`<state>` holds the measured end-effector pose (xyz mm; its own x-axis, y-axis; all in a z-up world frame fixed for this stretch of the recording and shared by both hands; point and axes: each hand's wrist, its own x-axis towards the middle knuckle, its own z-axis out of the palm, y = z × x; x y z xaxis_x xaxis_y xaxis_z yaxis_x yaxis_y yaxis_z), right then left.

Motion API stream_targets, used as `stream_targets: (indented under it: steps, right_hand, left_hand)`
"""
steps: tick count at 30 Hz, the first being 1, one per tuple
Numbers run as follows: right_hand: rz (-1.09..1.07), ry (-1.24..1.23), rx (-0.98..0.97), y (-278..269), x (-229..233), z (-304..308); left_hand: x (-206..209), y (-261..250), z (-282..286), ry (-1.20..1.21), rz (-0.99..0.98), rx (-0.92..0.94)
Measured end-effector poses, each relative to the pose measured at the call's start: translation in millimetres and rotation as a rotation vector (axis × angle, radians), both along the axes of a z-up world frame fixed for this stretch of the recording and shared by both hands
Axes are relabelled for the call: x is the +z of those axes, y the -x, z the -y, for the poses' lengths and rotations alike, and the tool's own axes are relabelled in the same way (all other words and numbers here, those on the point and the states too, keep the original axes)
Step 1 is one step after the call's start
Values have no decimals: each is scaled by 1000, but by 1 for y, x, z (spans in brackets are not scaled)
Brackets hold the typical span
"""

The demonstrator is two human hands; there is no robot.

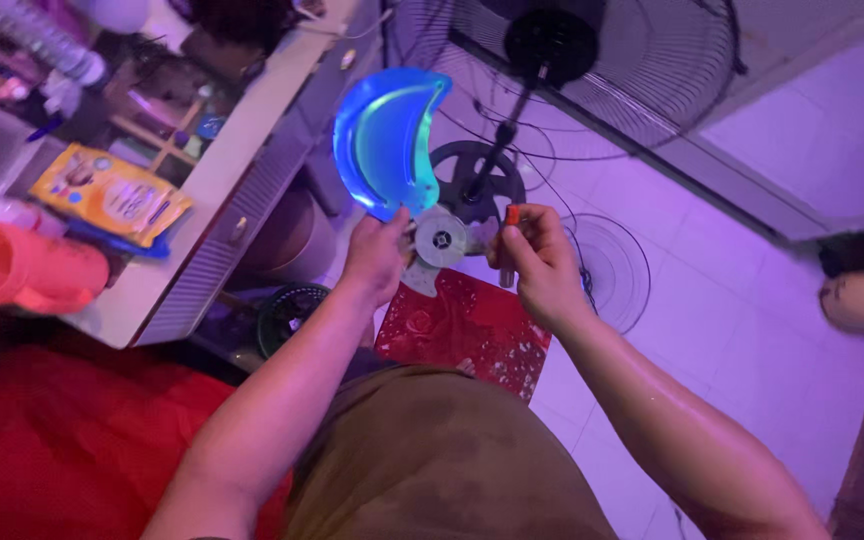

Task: The person uses a screwdriver to attach a blue plastic fan blade to a white plastic hub. They align the blade and tighten multiple screws to secure it.

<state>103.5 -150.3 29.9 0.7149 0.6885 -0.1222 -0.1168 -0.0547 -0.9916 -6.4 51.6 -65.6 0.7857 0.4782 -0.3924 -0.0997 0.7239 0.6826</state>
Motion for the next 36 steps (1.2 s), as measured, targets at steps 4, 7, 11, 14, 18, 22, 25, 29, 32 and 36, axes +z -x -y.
stream_targets:
  steps: [4,7,11,14,18,22,25,29,32,36]
  right_hand:
    - [-74,-41,27,-3,-28,-37]
    - [134,0,51,1,-47,-84]
    - [386,251,201,8,-60,-160]
    - [520,289,264,19,-75,-238]
    - [574,388,285,38,-102,-332]
    - [564,538,297,51,-125,-392]
    - [676,521,260,61,-133,-416]
    - [802,595,290,68,-136,-435]
    - [928,583,337,72,-138,-443]
    - [1045,587,412,72,-145,-451]
  left_hand:
    - [-20,31,-6,57,-99,-31]
    - [-37,56,-12,36,-170,-53]
    - [-62,86,-22,14,-335,-77]
    - [-83,105,-34,-48,-325,-61]
    - [-102,125,-49,-152,-275,-54]
    - [-107,139,-68,-131,-438,-209]
    - [-105,142,-79,-166,-418,-136]
    - [-105,142,-86,-128,-332,-97]
    - [-108,143,-90,-115,-334,-98]
    - [-111,144,-92,-115,-308,-71]
